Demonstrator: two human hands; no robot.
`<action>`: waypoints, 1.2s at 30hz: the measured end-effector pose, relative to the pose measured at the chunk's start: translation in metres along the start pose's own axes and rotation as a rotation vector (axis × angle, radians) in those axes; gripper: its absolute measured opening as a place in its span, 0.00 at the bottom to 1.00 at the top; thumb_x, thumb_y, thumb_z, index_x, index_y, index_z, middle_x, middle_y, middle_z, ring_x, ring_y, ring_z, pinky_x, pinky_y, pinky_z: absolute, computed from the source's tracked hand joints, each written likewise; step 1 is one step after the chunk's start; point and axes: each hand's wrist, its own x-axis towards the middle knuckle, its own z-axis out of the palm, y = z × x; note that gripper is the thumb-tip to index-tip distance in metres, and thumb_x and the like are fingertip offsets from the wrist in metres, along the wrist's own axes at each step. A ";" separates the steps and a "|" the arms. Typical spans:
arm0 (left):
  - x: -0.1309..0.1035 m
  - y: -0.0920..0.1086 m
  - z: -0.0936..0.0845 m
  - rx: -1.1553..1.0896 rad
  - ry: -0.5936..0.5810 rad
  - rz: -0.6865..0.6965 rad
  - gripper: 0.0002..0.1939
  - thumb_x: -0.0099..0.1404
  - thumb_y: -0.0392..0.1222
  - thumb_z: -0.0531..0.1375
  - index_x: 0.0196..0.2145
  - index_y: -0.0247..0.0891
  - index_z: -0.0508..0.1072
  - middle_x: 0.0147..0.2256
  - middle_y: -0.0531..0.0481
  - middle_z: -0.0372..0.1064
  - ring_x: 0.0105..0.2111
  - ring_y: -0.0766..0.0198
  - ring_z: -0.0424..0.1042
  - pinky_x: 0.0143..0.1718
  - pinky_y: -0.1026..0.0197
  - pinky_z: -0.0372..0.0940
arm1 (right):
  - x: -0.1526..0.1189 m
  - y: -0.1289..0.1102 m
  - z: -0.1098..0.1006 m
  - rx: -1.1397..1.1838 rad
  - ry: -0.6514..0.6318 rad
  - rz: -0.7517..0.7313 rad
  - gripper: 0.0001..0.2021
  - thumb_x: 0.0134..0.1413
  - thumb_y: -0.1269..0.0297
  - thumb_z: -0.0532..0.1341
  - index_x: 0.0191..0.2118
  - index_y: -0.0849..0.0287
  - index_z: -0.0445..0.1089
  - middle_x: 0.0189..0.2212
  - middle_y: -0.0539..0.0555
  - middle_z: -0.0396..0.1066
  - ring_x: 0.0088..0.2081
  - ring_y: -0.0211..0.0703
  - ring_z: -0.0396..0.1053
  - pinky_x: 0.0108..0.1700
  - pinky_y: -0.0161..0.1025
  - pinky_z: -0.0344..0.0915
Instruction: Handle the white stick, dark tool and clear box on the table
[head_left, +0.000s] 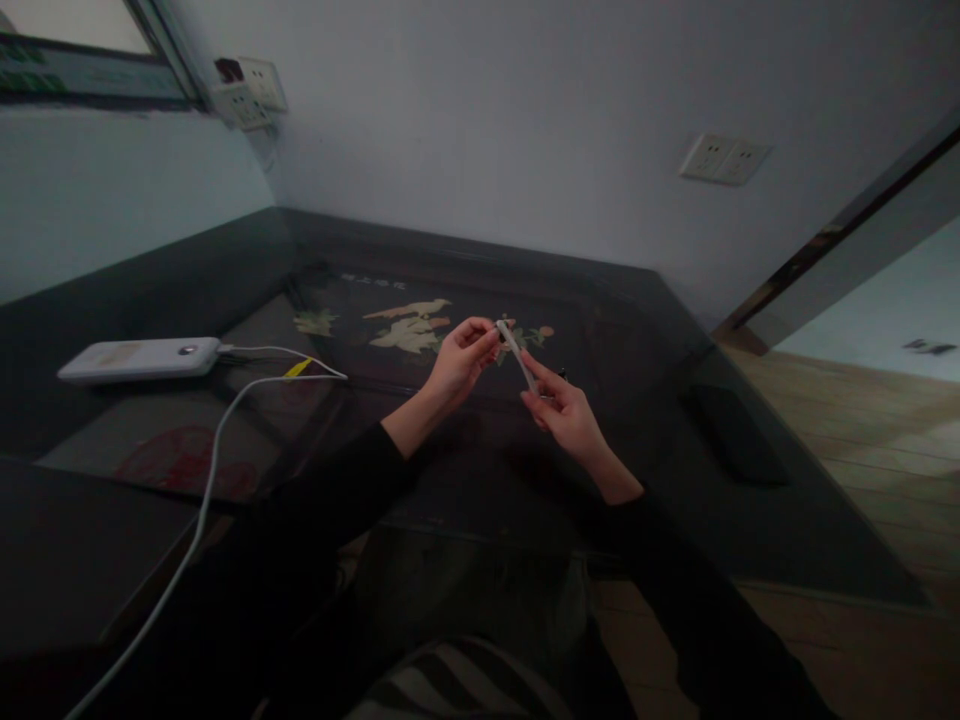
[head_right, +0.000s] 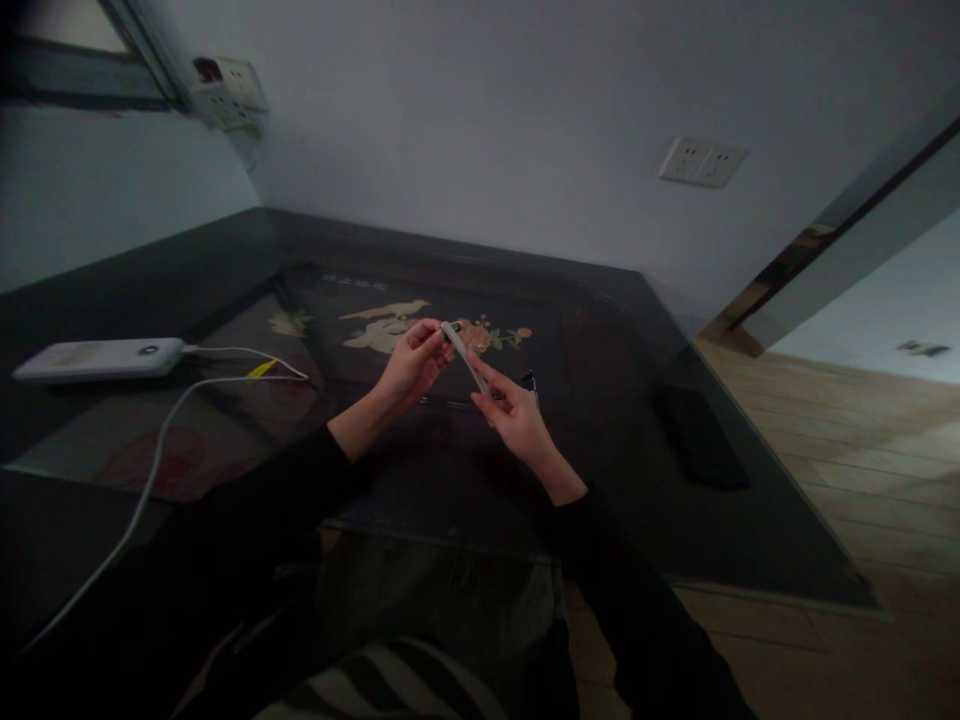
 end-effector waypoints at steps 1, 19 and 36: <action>0.000 0.000 0.000 0.004 0.003 -0.004 0.17 0.53 0.43 0.74 0.29 0.38 0.69 0.33 0.54 0.75 0.26 0.75 0.66 0.29 0.70 0.63 | 0.000 0.000 0.000 -0.009 0.010 0.001 0.29 0.60 0.61 0.62 0.67 0.47 0.65 0.25 0.44 0.55 0.21 0.32 0.50 0.22 0.33 0.51; 0.001 -0.003 -0.002 0.024 -0.008 -0.041 0.19 0.51 0.46 0.75 0.30 0.39 0.69 0.25 0.58 0.67 0.24 0.74 0.67 0.29 0.69 0.64 | 0.003 -0.001 -0.004 -0.195 0.133 -0.055 0.28 0.62 0.63 0.60 0.67 0.55 0.66 0.33 0.54 0.72 0.24 0.36 0.54 0.23 0.34 0.55; 0.001 -0.002 -0.002 -0.002 0.004 -0.023 0.18 0.52 0.43 0.74 0.30 0.37 0.69 0.35 0.53 0.76 0.26 0.75 0.66 0.29 0.69 0.62 | 0.001 0.006 0.000 0.059 -0.009 -0.018 0.29 0.60 0.61 0.64 0.66 0.47 0.67 0.24 0.44 0.58 0.20 0.32 0.50 0.20 0.33 0.50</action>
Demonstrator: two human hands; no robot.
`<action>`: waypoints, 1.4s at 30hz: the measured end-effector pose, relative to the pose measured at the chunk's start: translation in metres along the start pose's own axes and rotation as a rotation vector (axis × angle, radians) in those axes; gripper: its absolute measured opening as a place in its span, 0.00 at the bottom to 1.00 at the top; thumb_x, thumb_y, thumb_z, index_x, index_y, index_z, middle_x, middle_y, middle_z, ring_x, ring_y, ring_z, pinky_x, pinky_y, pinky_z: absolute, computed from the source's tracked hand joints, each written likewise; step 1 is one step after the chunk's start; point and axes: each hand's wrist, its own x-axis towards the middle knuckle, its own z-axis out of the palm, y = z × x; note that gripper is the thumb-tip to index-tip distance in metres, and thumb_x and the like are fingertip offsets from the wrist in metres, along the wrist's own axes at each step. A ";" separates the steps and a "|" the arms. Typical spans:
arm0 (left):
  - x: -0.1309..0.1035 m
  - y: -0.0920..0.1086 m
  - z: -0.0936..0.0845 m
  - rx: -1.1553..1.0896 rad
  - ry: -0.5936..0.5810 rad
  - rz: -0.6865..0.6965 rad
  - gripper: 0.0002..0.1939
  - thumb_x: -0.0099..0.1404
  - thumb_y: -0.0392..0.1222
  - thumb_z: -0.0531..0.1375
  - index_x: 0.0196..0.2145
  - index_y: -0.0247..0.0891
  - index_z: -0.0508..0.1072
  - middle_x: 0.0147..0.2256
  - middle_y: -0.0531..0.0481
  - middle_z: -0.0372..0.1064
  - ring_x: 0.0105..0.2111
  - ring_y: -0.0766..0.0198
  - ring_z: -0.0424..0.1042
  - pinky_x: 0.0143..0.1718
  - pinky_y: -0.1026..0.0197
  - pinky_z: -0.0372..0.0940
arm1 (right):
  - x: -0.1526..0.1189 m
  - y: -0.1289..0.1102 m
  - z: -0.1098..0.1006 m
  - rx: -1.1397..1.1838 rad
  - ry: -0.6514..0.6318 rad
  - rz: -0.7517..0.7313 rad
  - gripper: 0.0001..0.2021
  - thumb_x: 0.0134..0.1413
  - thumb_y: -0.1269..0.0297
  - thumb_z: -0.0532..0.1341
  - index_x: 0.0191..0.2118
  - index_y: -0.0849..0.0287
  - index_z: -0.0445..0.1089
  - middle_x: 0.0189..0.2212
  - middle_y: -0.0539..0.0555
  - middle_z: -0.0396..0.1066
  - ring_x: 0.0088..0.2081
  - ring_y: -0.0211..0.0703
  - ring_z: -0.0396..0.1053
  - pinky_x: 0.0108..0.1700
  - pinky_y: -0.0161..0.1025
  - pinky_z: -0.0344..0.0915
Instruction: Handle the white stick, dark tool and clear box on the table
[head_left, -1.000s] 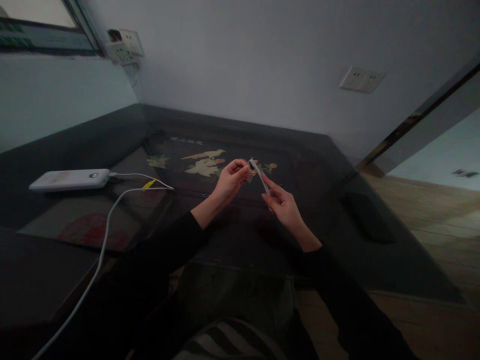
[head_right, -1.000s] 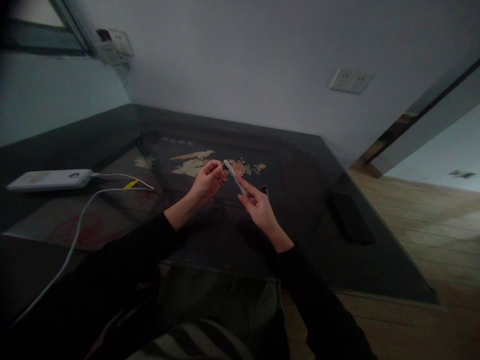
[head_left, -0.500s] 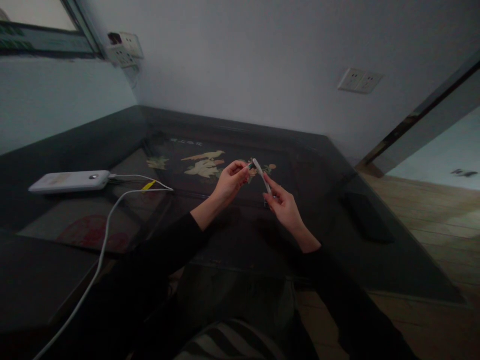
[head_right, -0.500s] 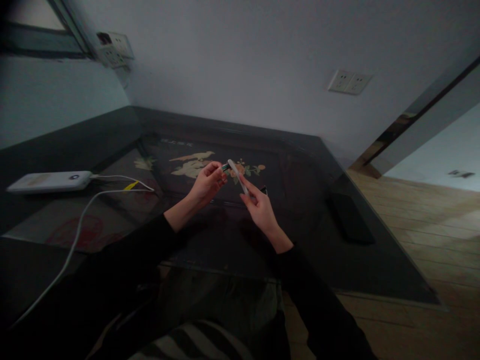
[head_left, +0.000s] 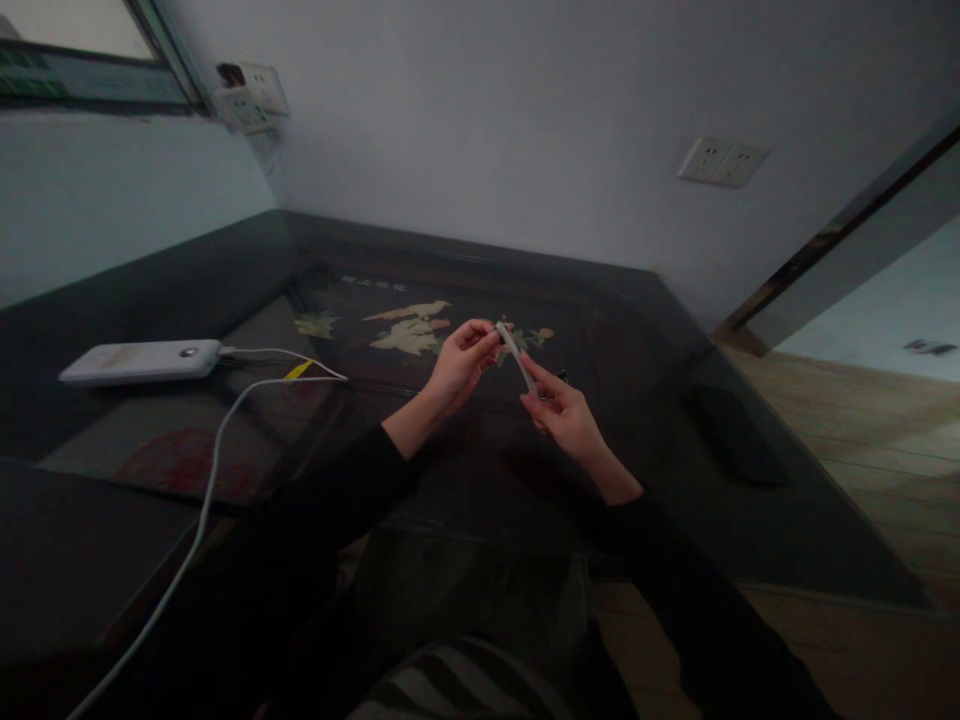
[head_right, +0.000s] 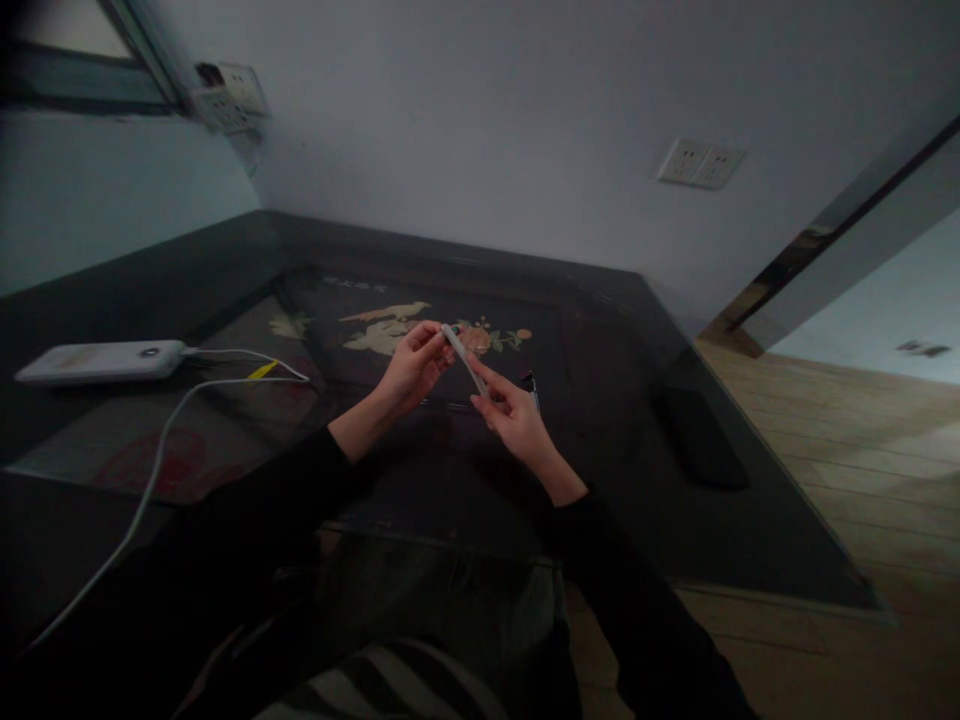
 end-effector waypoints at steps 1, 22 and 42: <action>0.000 0.000 0.000 -0.001 0.000 -0.002 0.18 0.51 0.43 0.75 0.30 0.37 0.69 0.34 0.54 0.75 0.26 0.75 0.66 0.29 0.69 0.62 | 0.000 0.000 0.000 -0.001 0.009 0.001 0.28 0.60 0.61 0.64 0.66 0.47 0.67 0.25 0.44 0.58 0.20 0.32 0.50 0.20 0.33 0.50; -0.001 -0.001 -0.002 0.019 -0.020 -0.017 0.16 0.53 0.43 0.74 0.31 0.39 0.70 0.27 0.57 0.68 0.26 0.73 0.67 0.30 0.69 0.63 | 0.001 -0.007 0.001 -0.190 0.114 -0.071 0.27 0.60 0.63 0.61 0.65 0.54 0.70 0.37 0.56 0.76 0.23 0.35 0.56 0.22 0.35 0.56; 0.000 0.000 0.000 0.024 0.009 -0.010 0.19 0.51 0.44 0.75 0.29 0.38 0.69 0.26 0.58 0.69 0.24 0.75 0.66 0.28 0.70 0.63 | 0.003 0.000 -0.002 -0.095 0.115 0.023 0.29 0.59 0.62 0.64 0.67 0.50 0.67 0.26 0.46 0.61 0.21 0.32 0.52 0.20 0.32 0.51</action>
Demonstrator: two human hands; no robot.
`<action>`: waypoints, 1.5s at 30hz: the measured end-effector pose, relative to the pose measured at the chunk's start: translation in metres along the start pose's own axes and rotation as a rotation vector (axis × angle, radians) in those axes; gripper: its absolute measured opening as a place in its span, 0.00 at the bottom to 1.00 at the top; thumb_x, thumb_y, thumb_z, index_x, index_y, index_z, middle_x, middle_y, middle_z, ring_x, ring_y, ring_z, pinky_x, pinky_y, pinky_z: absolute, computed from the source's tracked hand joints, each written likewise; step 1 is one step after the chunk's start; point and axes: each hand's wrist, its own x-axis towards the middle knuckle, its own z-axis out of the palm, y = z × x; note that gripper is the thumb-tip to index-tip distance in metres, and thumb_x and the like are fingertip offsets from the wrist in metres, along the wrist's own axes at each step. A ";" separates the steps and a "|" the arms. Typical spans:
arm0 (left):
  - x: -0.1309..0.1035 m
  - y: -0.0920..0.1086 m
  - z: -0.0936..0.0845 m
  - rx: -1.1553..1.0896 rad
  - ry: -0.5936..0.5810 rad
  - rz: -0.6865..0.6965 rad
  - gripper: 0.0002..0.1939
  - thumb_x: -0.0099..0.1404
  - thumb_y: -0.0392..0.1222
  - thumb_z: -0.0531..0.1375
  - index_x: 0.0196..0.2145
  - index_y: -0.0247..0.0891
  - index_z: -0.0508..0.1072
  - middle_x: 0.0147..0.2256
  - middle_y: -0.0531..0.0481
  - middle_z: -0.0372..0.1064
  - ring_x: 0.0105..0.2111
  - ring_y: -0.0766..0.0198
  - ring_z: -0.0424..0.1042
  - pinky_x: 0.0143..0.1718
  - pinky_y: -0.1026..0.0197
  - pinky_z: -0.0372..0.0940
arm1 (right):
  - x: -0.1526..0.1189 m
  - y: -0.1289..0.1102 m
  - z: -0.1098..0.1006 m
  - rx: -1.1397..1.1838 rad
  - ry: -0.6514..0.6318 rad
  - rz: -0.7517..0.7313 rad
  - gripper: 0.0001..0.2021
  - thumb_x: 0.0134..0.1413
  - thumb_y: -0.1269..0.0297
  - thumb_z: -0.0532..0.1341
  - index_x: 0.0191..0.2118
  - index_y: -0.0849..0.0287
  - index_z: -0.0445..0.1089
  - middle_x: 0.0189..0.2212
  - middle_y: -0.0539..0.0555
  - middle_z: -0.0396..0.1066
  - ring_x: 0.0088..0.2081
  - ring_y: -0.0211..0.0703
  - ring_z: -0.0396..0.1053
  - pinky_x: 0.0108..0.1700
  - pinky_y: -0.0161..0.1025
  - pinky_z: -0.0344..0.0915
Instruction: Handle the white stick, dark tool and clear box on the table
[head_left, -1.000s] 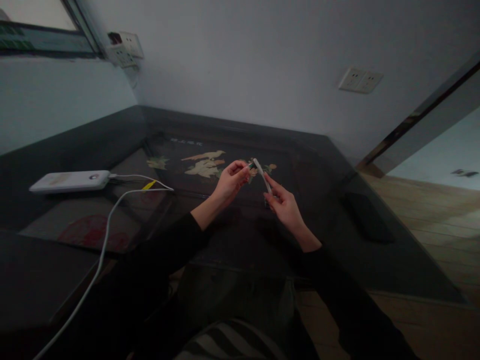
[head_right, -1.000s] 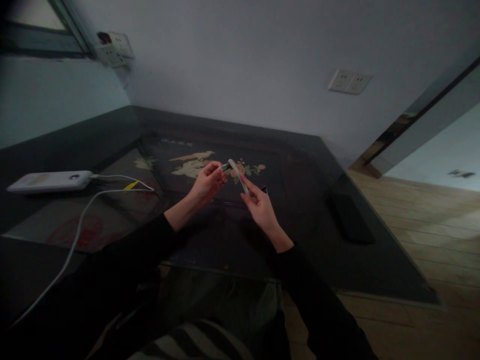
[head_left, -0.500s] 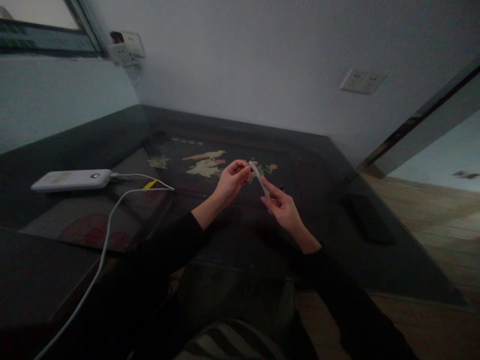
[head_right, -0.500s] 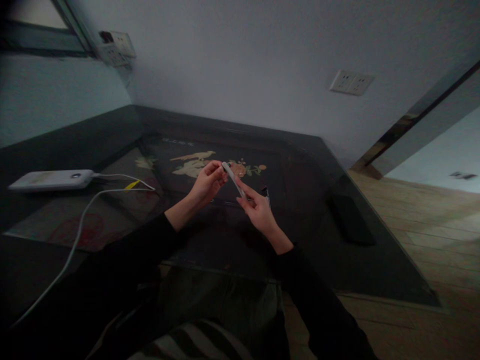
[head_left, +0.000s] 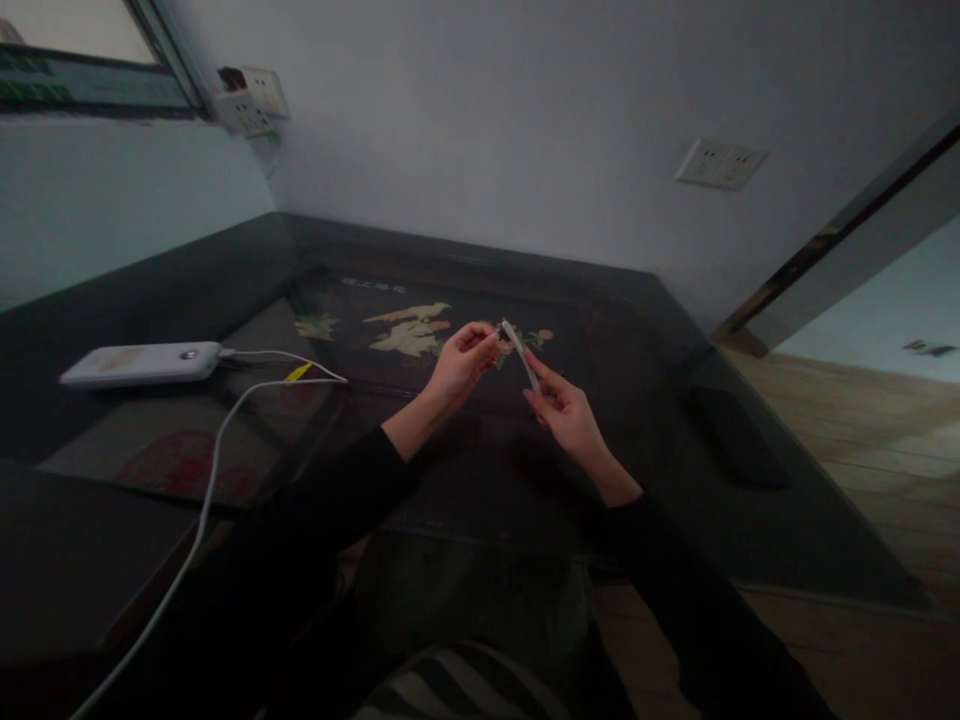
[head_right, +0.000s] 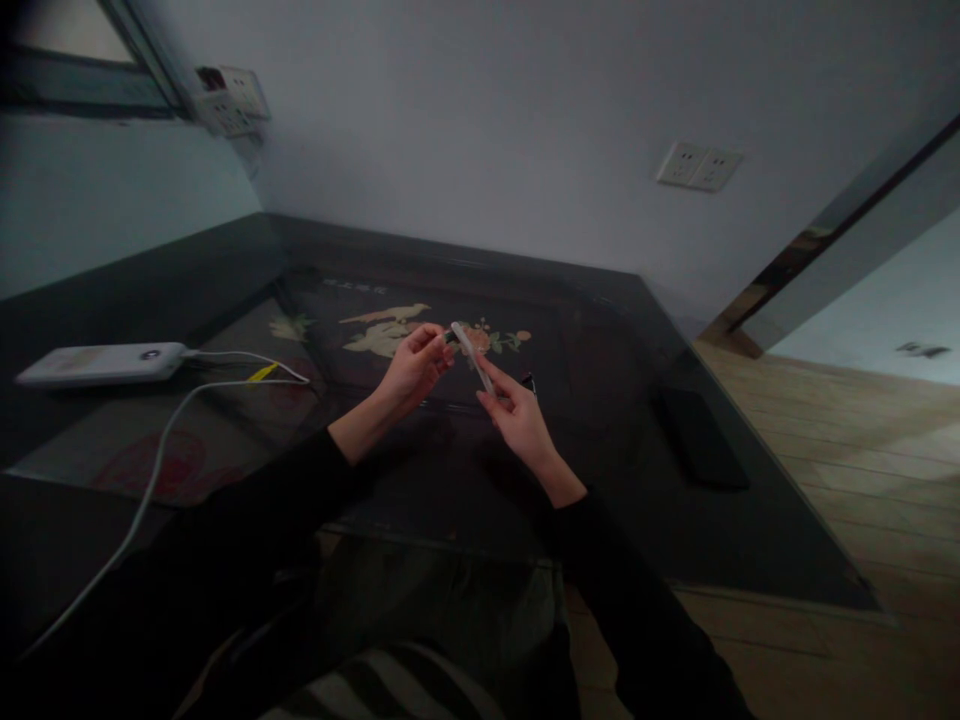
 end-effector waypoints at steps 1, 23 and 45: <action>0.000 0.000 0.000 0.006 0.007 -0.007 0.19 0.51 0.44 0.75 0.29 0.38 0.69 0.25 0.58 0.68 0.24 0.75 0.66 0.28 0.70 0.63 | 0.001 0.000 0.000 -0.012 0.017 -0.001 0.29 0.59 0.62 0.63 0.67 0.50 0.67 0.26 0.46 0.62 0.21 0.32 0.52 0.20 0.32 0.51; -0.008 -0.004 0.001 0.073 -0.071 -0.156 0.25 0.50 0.44 0.75 0.44 0.38 0.73 0.38 0.52 0.76 0.28 0.73 0.70 0.32 0.68 0.66 | 0.007 0.002 -0.001 0.101 0.128 -0.009 0.22 0.55 0.58 0.65 0.54 0.60 0.71 0.24 0.43 0.59 0.20 0.31 0.51 0.21 0.33 0.50; -0.023 -0.025 0.008 0.236 -0.120 -0.220 0.17 0.55 0.46 0.73 0.39 0.34 0.82 0.38 0.45 0.80 0.36 0.65 0.76 0.45 0.60 0.69 | 0.001 -0.008 -0.003 -0.244 0.319 -0.190 0.07 0.53 0.60 0.67 0.35 0.58 0.79 0.30 0.54 0.79 0.30 0.44 0.71 0.35 0.40 0.66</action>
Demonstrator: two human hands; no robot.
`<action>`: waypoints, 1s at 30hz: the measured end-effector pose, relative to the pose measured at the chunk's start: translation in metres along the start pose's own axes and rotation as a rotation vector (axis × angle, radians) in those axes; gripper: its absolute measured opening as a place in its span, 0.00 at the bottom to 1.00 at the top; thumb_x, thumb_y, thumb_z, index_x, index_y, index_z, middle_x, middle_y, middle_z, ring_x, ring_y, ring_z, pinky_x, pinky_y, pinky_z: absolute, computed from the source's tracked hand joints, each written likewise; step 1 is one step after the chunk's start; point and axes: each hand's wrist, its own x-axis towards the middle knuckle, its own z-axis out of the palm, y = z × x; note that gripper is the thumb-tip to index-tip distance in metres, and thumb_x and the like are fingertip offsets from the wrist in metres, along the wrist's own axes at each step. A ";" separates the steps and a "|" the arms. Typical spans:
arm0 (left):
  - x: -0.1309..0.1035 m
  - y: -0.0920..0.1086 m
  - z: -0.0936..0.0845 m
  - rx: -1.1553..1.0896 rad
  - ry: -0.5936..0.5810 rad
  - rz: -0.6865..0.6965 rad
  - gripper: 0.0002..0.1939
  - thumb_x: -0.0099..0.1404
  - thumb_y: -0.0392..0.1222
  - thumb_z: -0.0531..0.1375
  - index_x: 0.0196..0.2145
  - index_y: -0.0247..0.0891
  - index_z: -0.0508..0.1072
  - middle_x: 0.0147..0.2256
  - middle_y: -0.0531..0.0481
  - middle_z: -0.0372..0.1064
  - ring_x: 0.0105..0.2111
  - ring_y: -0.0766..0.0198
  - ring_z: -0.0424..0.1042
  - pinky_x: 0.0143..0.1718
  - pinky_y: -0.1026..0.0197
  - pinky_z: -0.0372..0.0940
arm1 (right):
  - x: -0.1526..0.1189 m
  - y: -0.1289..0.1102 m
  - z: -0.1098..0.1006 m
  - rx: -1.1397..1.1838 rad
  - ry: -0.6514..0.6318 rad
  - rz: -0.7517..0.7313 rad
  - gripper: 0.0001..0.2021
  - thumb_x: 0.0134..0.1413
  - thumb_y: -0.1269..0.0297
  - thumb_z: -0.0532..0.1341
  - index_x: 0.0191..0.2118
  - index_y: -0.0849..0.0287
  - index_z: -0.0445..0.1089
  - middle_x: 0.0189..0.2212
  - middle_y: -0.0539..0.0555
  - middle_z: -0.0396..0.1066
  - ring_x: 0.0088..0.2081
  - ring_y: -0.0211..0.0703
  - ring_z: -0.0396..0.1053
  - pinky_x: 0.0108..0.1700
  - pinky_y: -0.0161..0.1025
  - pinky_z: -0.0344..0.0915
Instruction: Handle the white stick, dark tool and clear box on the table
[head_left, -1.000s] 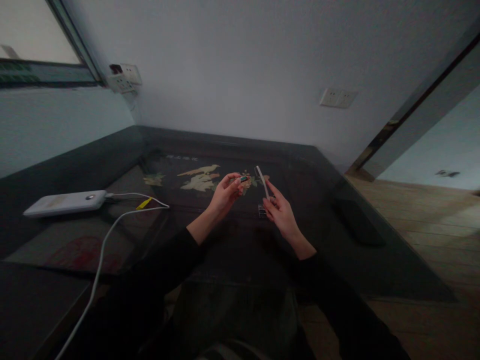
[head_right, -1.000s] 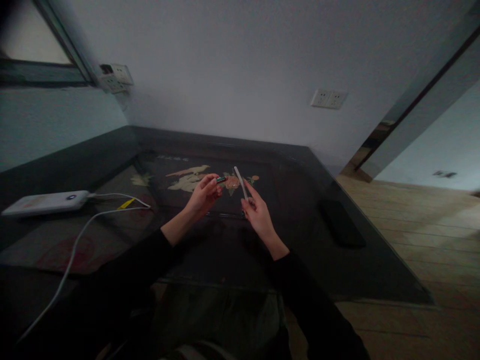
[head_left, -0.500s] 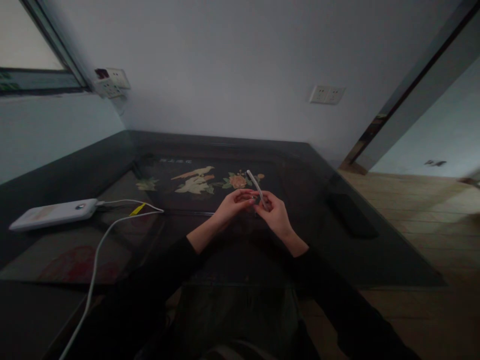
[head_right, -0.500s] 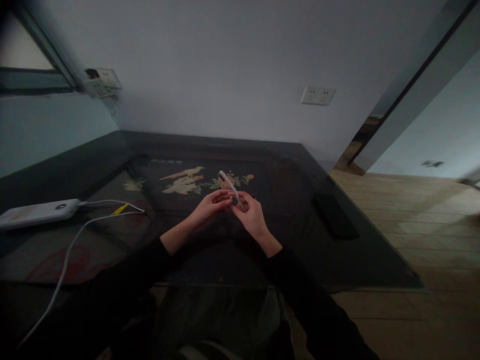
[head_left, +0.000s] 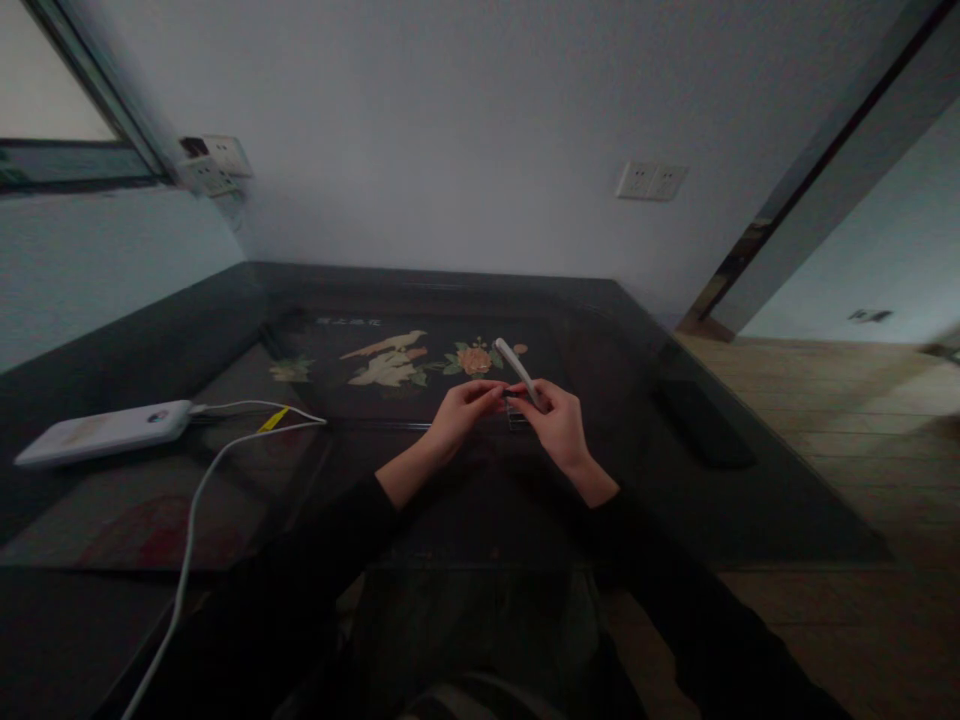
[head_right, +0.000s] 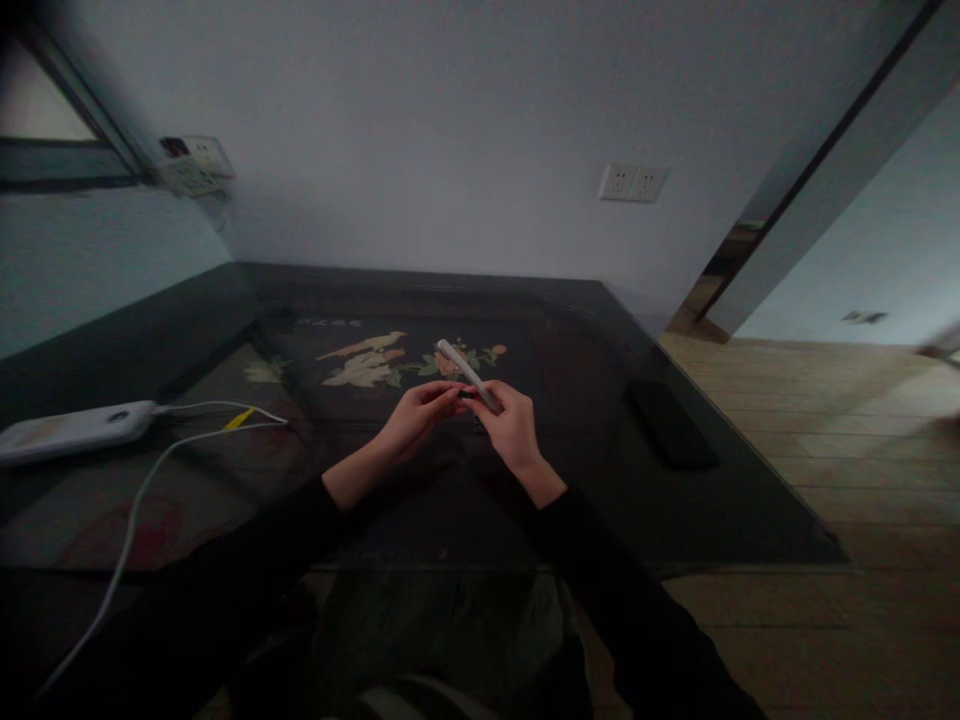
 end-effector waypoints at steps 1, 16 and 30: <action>0.000 0.001 -0.001 0.003 0.018 0.010 0.15 0.55 0.45 0.73 0.38 0.34 0.82 0.38 0.46 0.80 0.35 0.66 0.76 0.44 0.61 0.69 | 0.001 0.001 0.000 0.006 0.015 0.009 0.08 0.53 0.60 0.67 0.35 0.58 0.80 0.31 0.54 0.79 0.30 0.44 0.71 0.35 0.40 0.66; -0.001 0.014 -0.003 -0.038 0.080 -0.012 0.14 0.50 0.39 0.75 0.33 0.34 0.78 0.30 0.51 0.77 0.29 0.70 0.74 0.37 0.65 0.70 | 0.005 0.008 -0.003 -0.002 0.069 -0.017 0.08 0.52 0.60 0.69 0.35 0.59 0.80 0.31 0.55 0.78 0.32 0.45 0.72 0.38 0.41 0.66; -0.003 0.009 -0.002 -0.277 -0.147 -0.151 0.18 0.56 0.47 0.74 0.40 0.36 0.77 0.38 0.47 0.78 0.38 0.62 0.76 0.43 0.59 0.71 | 0.002 0.002 -0.001 0.088 0.036 -0.036 0.06 0.52 0.61 0.68 0.34 0.57 0.78 0.25 0.48 0.66 0.27 0.37 0.59 0.31 0.37 0.57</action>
